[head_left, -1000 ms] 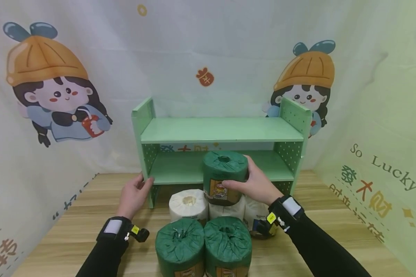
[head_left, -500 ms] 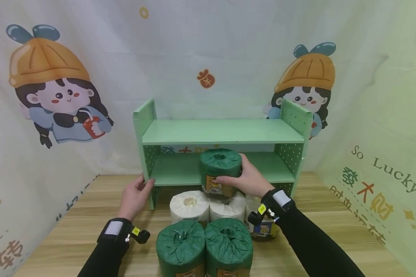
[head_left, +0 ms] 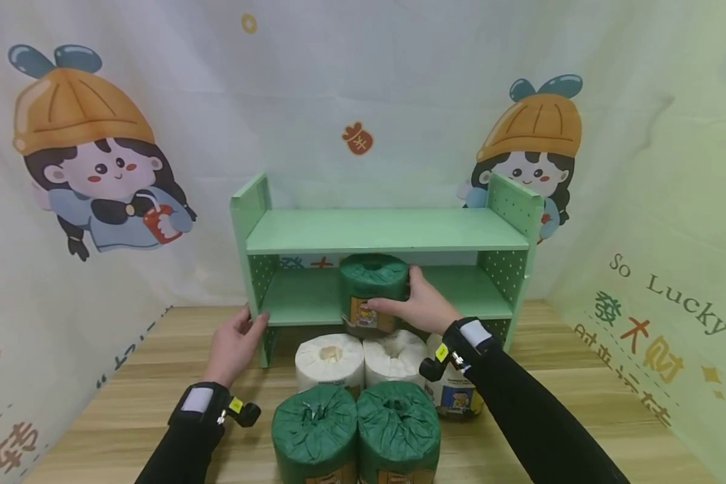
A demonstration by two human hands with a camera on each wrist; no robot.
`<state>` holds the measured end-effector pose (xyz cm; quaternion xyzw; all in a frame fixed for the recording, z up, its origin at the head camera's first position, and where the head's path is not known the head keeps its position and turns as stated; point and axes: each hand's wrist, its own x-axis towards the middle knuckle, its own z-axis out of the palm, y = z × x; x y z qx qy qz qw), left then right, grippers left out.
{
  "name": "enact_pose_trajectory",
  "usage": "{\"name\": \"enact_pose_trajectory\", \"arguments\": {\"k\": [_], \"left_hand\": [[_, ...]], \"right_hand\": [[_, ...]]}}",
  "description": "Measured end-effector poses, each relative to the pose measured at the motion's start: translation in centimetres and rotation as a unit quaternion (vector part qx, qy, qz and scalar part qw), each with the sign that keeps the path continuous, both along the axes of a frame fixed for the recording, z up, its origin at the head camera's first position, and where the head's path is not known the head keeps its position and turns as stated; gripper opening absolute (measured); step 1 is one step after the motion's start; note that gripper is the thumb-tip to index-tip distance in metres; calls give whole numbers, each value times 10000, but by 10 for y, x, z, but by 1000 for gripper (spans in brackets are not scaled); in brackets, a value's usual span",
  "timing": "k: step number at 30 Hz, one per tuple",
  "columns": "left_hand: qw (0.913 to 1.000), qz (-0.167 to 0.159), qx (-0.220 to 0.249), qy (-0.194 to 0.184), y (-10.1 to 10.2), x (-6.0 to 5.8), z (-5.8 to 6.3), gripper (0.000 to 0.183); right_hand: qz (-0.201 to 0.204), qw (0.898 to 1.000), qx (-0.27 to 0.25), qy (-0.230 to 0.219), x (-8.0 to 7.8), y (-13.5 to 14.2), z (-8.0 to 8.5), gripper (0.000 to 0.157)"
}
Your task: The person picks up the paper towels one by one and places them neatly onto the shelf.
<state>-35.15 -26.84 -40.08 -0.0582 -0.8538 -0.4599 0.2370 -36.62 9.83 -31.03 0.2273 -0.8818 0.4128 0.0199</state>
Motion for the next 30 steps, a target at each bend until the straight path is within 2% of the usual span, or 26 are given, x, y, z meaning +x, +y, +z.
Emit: {"name": "enact_pose_trajectory", "arguments": {"k": [6, 15, 22, 26, 30], "left_hand": [[10000, -2, 2, -34, 0, 1, 0, 55], [9999, -9, 87, -79, 0, 2, -3, 55], [9999, 10, 99, -29, 1, 1, -1, 53], [10000, 8, 100, 0, 0, 1, 0, 53], [10000, 21, 58, 2, 1, 0, -1, 53]], "right_hand": [[-151, 9994, 324, 35, -6, -9, 2, 117], [-285, 9994, -96, -171, -12, -26, 3, 119], [-494, 9982, -190, 282, -13, -42, 7, 97], [-614, 9973, -113, 390, -16, -51, 8, 98], [-496, 9980, -105, 371, -19, -57, 8, 98]]}}
